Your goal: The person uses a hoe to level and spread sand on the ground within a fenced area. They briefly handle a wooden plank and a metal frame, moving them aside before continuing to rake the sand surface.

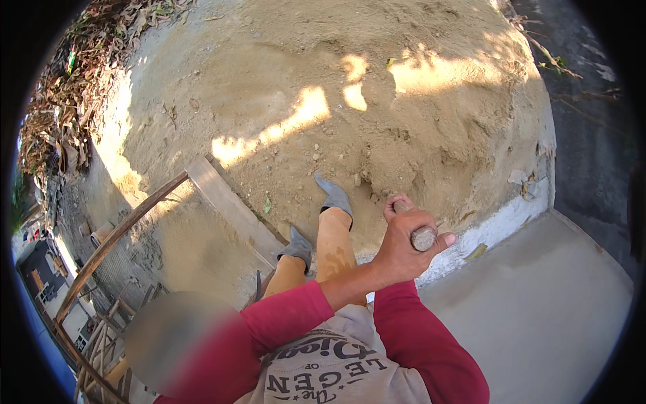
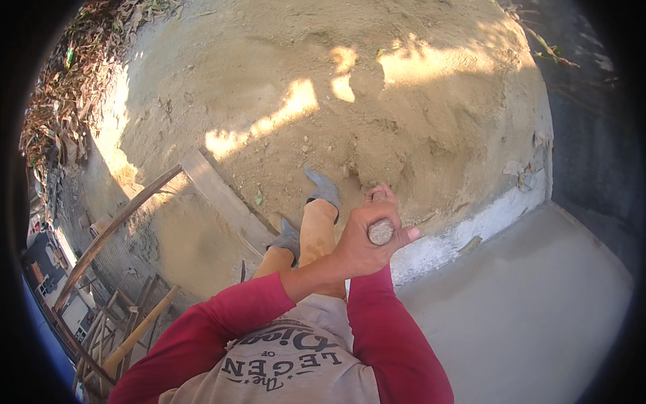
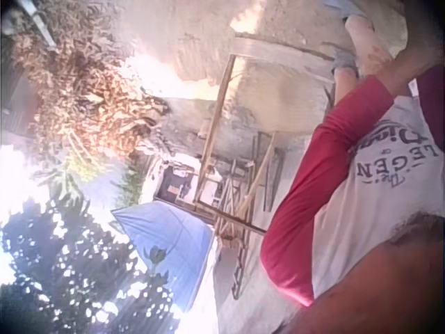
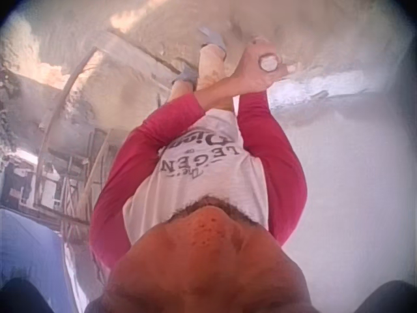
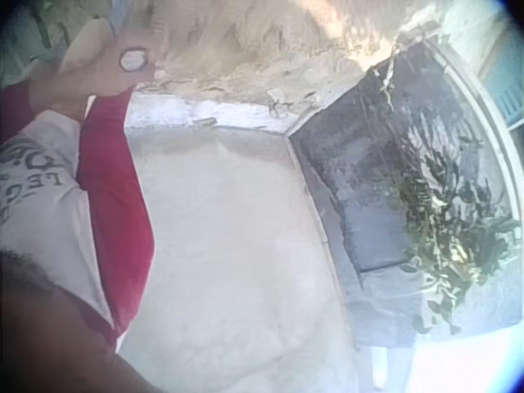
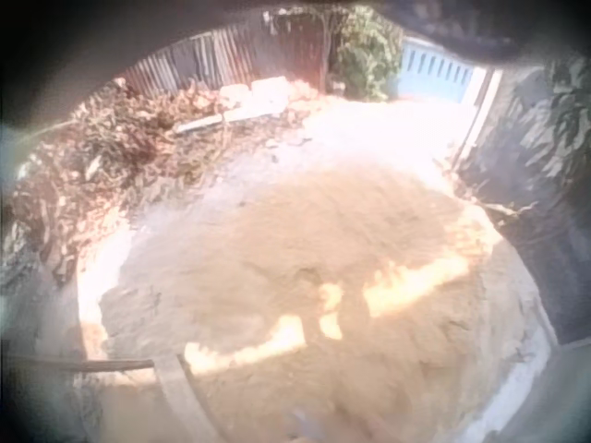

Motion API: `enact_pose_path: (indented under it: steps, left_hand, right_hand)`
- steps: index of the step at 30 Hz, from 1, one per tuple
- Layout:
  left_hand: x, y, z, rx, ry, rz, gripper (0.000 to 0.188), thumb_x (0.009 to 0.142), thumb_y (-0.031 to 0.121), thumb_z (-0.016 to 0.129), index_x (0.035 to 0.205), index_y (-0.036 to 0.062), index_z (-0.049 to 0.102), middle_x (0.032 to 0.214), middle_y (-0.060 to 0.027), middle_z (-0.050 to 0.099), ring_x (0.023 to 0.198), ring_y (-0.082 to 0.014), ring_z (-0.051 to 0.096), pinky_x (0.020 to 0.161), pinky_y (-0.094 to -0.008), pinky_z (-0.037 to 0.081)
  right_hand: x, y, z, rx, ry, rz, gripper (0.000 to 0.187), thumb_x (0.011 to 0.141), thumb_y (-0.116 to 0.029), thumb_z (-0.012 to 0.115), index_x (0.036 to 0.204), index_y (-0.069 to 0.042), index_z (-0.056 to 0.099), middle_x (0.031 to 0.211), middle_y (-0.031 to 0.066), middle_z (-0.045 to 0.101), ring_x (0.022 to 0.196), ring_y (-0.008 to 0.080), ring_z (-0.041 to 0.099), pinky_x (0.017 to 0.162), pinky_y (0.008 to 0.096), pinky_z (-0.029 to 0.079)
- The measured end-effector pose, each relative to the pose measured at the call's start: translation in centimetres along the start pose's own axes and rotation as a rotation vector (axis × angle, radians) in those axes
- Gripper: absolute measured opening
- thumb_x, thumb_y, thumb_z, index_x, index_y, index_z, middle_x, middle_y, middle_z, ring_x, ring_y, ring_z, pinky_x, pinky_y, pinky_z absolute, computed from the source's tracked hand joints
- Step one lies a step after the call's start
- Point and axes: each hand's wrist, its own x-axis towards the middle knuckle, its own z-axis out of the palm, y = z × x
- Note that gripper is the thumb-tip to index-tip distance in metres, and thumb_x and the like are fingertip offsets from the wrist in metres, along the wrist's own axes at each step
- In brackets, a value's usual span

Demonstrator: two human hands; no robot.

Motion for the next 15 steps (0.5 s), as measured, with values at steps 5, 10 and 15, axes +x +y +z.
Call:
enact_pose_path:
  steps: [5, 10, 15]
  left_hand:
    - [-8.0, 9.0, -7.4, -0.206, 0.222, -0.067, 0.029, 0.094, 0.019, 0.073, 0.075, 0.0036, 0.056, 0.072, -0.0025, 0.055, 0.083, -0.0124, 0.053, 0.089, -0.0324, 0.043]
    - [-23.8, 12.1, -18.9, -0.638, 0.622, -0.049, 0.033, 0.100, 0.028, 0.066, 0.077, 0.0039, 0.060, 0.072, 0.0016, 0.055, 0.070, -0.0093, 0.050, 0.066, -0.0289, 0.043]
    - [-44.5, 10.3, -23.6, -0.896, 0.985, 0.211, 0.023, 0.102, 0.021, 0.059, 0.084, 0.0064, 0.059, 0.082, -0.0060, 0.058, 0.089, -0.0186, 0.057, 0.090, -0.0390, 0.044]
  right_hand:
    - [-0.1, -1.2, -2.1, 0.005, 0.087, 0.183, 0.017, 0.098, -0.028, 0.058, 0.098, -0.011, 0.057, 0.084, 0.0042, 0.059, 0.078, 0.0184, 0.060, 0.069, 0.0352, 0.053]
    - [0.3, -0.2, 1.8, -0.355, 0.050, 0.265, 0.018, 0.099, -0.030, 0.058, 0.098, -0.013, 0.055, 0.083, 0.0035, 0.058, 0.075, 0.0194, 0.060, 0.068, 0.0357, 0.053]
    - [-7.6, 13.1, 9.7, -1.056, -0.088, 0.357, 0.020, 0.092, -0.015, 0.055, 0.073, -0.013, 0.049, 0.066, 0.0016, 0.055, 0.061, 0.0184, 0.058, 0.063, 0.0360, 0.054]
